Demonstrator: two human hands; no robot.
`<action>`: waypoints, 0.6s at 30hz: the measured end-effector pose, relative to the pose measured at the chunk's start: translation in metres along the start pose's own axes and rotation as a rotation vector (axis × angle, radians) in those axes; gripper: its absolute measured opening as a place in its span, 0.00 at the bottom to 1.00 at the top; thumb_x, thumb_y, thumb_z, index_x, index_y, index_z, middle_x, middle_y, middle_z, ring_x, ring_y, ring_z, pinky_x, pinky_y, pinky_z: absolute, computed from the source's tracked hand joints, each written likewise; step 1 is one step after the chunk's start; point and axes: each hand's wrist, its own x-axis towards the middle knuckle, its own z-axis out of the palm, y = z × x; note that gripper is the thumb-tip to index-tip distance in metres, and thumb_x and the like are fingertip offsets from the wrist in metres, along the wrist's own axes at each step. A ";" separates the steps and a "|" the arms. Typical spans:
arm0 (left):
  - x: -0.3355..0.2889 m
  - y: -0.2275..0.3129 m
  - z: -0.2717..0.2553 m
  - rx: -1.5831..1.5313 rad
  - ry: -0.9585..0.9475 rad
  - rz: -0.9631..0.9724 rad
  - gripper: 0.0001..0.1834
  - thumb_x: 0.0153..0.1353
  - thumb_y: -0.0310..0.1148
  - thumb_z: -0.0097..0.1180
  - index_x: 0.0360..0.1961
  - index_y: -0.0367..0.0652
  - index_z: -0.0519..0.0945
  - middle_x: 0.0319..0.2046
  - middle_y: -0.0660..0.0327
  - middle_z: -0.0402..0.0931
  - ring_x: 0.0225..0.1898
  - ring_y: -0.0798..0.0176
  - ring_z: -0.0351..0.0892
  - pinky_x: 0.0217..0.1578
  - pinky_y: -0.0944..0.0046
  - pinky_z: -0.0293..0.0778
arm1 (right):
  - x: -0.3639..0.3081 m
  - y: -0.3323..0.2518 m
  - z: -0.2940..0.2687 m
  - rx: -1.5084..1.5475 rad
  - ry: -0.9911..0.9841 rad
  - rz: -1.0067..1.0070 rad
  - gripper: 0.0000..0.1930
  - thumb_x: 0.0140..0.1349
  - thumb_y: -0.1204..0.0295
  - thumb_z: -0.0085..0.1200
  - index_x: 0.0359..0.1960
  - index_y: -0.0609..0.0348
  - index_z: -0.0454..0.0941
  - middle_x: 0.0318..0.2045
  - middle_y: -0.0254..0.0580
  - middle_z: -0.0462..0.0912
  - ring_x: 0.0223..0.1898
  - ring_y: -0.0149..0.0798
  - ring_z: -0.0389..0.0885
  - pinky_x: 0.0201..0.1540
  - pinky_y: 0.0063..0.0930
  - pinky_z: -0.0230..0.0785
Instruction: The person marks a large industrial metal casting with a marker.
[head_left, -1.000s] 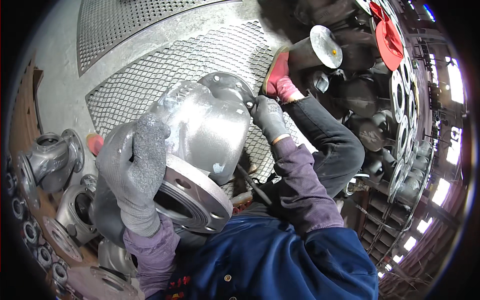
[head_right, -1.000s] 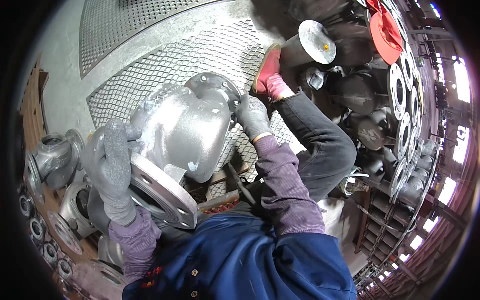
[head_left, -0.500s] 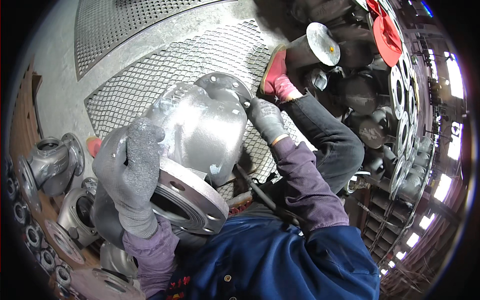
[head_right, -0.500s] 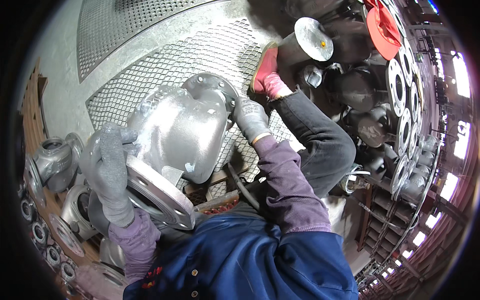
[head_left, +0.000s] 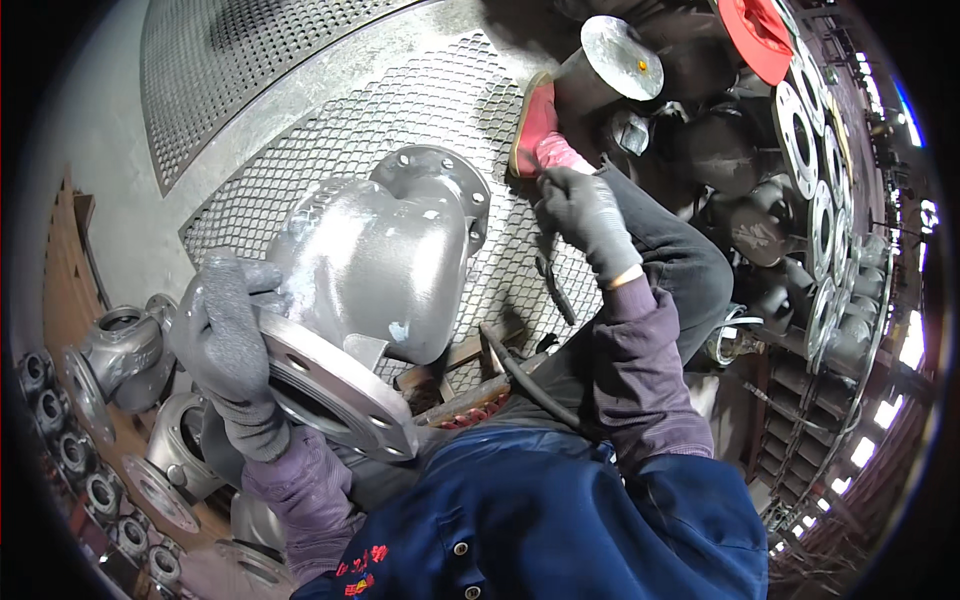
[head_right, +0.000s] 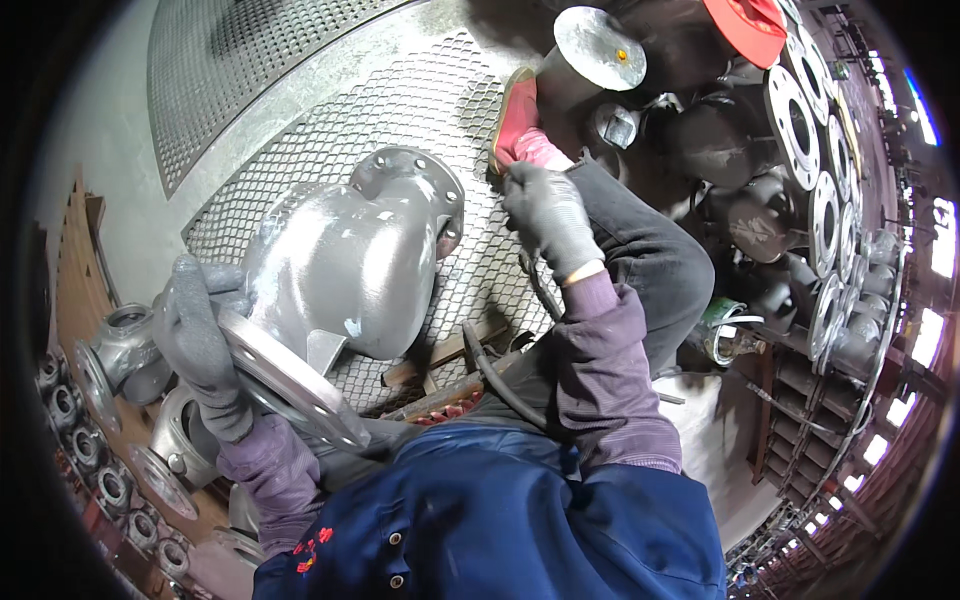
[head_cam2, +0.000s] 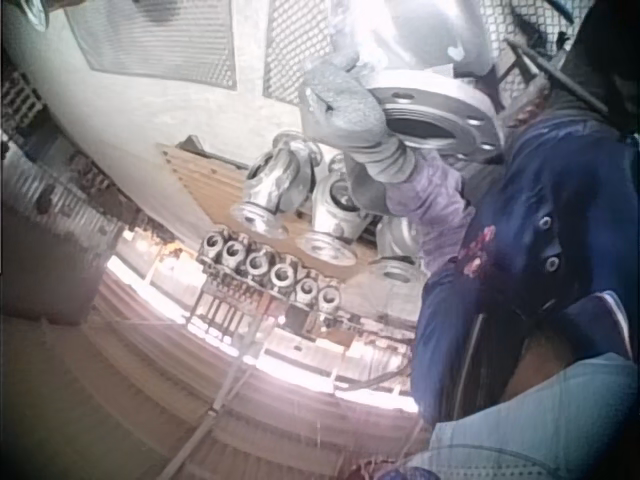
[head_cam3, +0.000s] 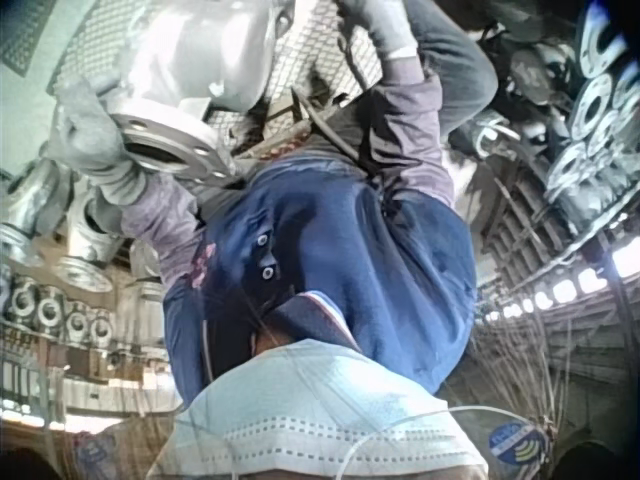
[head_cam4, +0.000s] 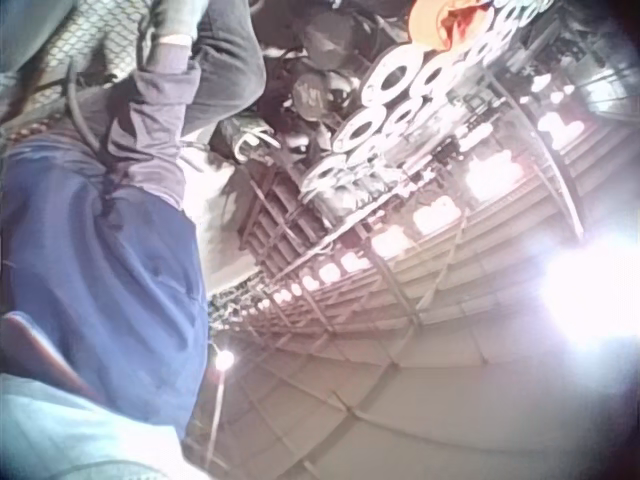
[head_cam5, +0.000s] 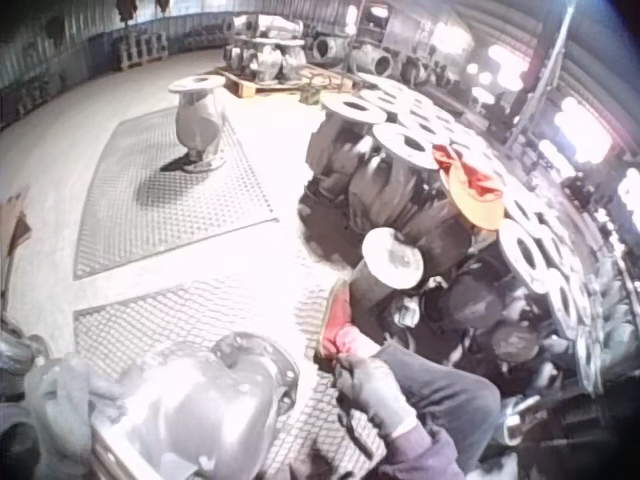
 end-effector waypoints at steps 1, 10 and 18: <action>0.002 0.000 -0.002 0.001 0.005 -0.030 0.25 0.73 0.42 0.45 0.29 0.29 0.81 0.19 0.55 0.78 0.21 0.65 0.76 0.26 0.69 0.71 | -0.006 0.005 -0.004 0.102 0.021 0.008 0.11 0.68 0.69 0.47 0.38 0.63 0.79 0.23 0.43 0.84 0.25 0.36 0.84 0.31 0.33 0.75; 0.036 -0.033 -0.026 0.040 0.133 -0.040 0.29 0.74 0.48 0.42 0.28 0.33 0.80 0.16 0.58 0.75 0.18 0.67 0.74 0.23 0.69 0.70 | -0.001 0.003 0.017 0.481 0.086 -0.076 0.17 0.66 0.73 0.43 0.54 0.64 0.75 0.26 0.43 0.84 0.23 0.35 0.84 0.29 0.31 0.76; 0.062 -0.068 -0.057 -0.134 0.125 -0.260 0.35 0.71 0.57 0.43 0.26 0.32 0.81 0.14 0.57 0.74 0.15 0.64 0.73 0.19 0.68 0.73 | -0.002 -0.015 0.015 0.642 -0.047 -0.048 0.16 0.73 0.69 0.44 0.57 0.64 0.74 0.31 0.37 0.83 0.23 0.22 0.74 0.26 0.17 0.68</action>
